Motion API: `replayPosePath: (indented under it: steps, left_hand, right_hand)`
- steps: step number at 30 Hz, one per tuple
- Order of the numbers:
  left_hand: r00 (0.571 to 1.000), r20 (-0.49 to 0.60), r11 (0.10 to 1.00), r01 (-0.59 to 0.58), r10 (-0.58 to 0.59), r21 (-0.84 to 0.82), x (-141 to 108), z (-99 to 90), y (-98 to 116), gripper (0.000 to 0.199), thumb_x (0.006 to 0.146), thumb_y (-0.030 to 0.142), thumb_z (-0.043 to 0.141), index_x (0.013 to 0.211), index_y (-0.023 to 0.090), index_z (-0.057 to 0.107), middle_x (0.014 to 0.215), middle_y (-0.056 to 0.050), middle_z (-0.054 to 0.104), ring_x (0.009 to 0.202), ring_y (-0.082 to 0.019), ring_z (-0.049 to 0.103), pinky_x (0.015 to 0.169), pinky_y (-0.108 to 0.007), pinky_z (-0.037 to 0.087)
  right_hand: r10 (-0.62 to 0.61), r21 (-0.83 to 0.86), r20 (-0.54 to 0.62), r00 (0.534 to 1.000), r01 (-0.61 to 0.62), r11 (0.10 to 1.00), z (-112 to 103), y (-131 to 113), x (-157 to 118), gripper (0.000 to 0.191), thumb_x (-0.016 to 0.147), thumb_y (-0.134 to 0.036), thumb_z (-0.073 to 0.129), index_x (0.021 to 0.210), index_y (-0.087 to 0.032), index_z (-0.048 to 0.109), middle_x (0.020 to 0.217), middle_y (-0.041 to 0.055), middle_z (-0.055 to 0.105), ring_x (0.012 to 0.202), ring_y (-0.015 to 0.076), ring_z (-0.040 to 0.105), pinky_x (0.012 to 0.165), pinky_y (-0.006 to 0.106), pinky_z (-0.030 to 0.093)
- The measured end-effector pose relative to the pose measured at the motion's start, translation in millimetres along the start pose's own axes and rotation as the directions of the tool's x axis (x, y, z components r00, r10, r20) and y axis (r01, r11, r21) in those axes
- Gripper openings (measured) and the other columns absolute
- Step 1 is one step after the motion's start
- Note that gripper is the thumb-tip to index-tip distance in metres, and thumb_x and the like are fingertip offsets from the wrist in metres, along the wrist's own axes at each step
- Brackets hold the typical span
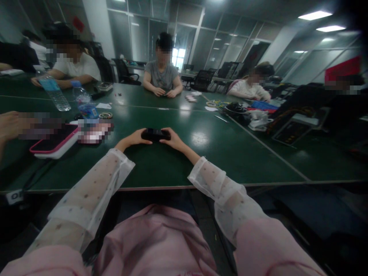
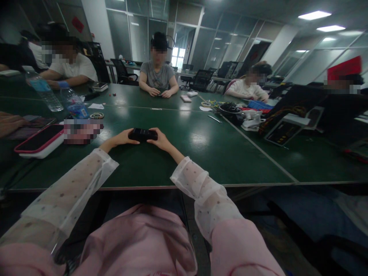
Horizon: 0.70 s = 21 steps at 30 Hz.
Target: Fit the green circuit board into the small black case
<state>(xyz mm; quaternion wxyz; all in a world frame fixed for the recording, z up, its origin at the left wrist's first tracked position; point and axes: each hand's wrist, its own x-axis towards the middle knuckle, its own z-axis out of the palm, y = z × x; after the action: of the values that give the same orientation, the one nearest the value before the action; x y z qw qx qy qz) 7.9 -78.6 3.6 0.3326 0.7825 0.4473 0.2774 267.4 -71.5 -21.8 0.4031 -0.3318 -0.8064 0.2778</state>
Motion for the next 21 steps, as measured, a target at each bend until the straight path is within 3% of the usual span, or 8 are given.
replayPosePath:
  steps: [13, 21]
  left_hand:
    - [0.999, -0.008, 0.999, -0.037, 0.037, -0.036, 6.7, 1.5, -14.5, 0.071, 0.062, 0.042, 0.083, 0.122, 0.015, 0.057, 0.12, -0.012, 0.065, 0.113, -0.03, 0.06, 0.101, -0.048, 0.042]
    - [1.0, -0.001, 0.987, -0.015, 0.015, -0.159, 8.5, 3.8, -19.5, 0.08, 0.061, 0.039, 0.084, 0.129, 0.014, 0.052, 0.129, -0.015, 0.061, 0.121, -0.03, 0.057, 0.107, -0.048, 0.039]
  right_hand:
    - [0.003, 0.035, -0.025, 1.0, -0.003, 0.999, -1.9, -5.2, -0.8, 0.062, 0.072, -0.046, 0.077, 0.122, -0.021, 0.05, 0.119, 0.0099, 0.061, 0.113, 0.0273, 0.061, 0.101, 0.047, 0.047]
    - [0.015, 0.077, -0.085, 0.996, -0.008, 0.997, -4.1, -9.5, 3.0, 0.063, 0.072, -0.05, 0.076, 0.123, -0.023, 0.049, 0.122, 0.0091, 0.059, 0.116, 0.0263, 0.059, 0.102, 0.045, 0.047]
